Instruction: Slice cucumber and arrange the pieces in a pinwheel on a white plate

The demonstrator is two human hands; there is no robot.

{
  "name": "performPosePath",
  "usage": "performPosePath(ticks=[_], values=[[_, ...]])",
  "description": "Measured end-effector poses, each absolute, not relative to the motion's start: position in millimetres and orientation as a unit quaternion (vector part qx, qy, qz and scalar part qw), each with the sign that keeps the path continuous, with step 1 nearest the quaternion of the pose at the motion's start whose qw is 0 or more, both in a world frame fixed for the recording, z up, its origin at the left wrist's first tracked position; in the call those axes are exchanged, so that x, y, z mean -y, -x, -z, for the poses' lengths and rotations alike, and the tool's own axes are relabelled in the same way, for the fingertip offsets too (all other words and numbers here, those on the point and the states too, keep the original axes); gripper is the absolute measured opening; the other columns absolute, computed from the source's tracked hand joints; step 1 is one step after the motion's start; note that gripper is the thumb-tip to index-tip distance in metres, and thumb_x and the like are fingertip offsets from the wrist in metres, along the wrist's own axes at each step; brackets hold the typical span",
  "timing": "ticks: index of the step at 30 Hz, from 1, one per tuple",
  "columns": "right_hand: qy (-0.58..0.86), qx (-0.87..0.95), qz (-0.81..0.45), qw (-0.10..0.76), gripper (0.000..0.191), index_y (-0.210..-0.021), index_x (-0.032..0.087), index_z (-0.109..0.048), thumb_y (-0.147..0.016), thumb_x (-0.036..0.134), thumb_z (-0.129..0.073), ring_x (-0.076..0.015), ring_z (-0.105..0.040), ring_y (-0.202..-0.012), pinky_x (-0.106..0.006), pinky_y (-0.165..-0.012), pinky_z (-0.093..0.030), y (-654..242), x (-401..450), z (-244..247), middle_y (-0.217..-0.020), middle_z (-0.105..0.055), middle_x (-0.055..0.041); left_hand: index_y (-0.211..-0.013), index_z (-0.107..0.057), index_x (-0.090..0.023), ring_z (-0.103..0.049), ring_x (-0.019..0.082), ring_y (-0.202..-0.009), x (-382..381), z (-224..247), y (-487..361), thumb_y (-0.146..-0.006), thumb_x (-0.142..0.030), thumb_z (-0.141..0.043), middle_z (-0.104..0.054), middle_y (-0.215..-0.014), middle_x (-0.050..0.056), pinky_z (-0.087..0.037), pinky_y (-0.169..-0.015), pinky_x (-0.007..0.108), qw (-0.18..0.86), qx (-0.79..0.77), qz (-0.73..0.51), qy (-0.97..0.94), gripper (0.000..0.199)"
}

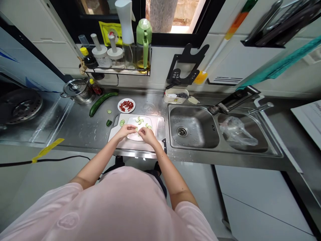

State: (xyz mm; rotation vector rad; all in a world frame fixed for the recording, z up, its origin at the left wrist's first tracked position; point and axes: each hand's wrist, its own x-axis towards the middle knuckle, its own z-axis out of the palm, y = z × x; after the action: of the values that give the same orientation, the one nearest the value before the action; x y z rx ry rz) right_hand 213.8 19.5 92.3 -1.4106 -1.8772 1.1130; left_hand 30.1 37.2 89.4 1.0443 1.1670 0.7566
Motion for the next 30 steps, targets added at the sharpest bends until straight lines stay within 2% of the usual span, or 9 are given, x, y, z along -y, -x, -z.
performPosePath(ticks=[5, 10, 17, 22, 30], values=[[0.539, 0.695, -0.42, 0.222, 0.014, -0.079, 0.015, -0.063, -0.079, 0.025, -0.052, -0.0112, -0.052, -0.066, -0.021, -0.061, -0.035, -211, -20, -73, -0.074, -0.064, -0.0007, -0.087, -0.068, -0.011, -0.057, 0.011, -0.064, -42, -71, -31, -0.053, -0.023, -0.077, -0.066, -0.07, 0.003, -0.045, -0.068, 0.025, 0.631, -0.537, -0.299, -0.473, 0.037], [0.543, 0.703, -0.419, 0.185, 0.015, -0.081, 0.015, -0.064, -0.079, 0.024, -0.052, -0.0115, -0.053, -0.068, -0.02, -0.061, -0.035, -209, -22, -61, -0.076, -0.065, -0.0014, -0.085, -0.068, -0.011, -0.053, 0.008, -0.055, -46, -59, -32, -0.054, -0.017, -0.074, -0.062, -0.063, 0.0, -0.041, -0.055, 0.019, 0.602, -0.574, -0.251, -0.495, 0.032], [0.56, 0.723, -0.384, 0.125, 0.015, -0.083, 0.015, -0.064, -0.082, 0.023, -0.052, -0.0122, -0.054, -0.069, -0.02, -0.061, -0.034, -204, -22, -53, -0.078, -0.066, -0.0035, -0.094, -0.066, -0.012, -0.044, 0.005, -0.04, -49, -46, -34, -0.059, -0.016, -0.069, -0.06, -0.06, -0.003, -0.035, -0.045, 0.019, 0.562, -0.608, -0.166, -0.535, 0.035], [0.563, 0.75, -0.337, 0.077, 0.018, -0.086, 0.015, -0.064, -0.083, 0.018, -0.047, -0.0137, -0.055, -0.072, -0.021, -0.061, -0.032, -200, -22, -52, -0.082, -0.067, -0.0057, -0.095, -0.065, -0.017, -0.05, 0.006, -0.045, -50, -44, -34, -0.059, -0.015, -0.067, -0.064, -0.067, -0.002, -0.038, -0.051, 0.019, 0.486, -0.629, -0.129, -0.593, 0.036], [0.566, 0.777, -0.271, 0.037, 0.023, -0.092, 0.016, -0.063, -0.088, 0.019, -0.041, -0.0164, -0.056, -0.078, -0.023, -0.064, -0.031, -194, -21, -52, -0.089, -0.065, -0.0081, -0.092, -0.067, -0.02, -0.06, 0.015, -0.069, -47, -51, -40, -0.064, -0.018, -0.063, -0.067, -0.074, 0.001, -0.041, -0.064, 0.023, 0.375, -0.627, -0.098, -0.675, 0.028]])
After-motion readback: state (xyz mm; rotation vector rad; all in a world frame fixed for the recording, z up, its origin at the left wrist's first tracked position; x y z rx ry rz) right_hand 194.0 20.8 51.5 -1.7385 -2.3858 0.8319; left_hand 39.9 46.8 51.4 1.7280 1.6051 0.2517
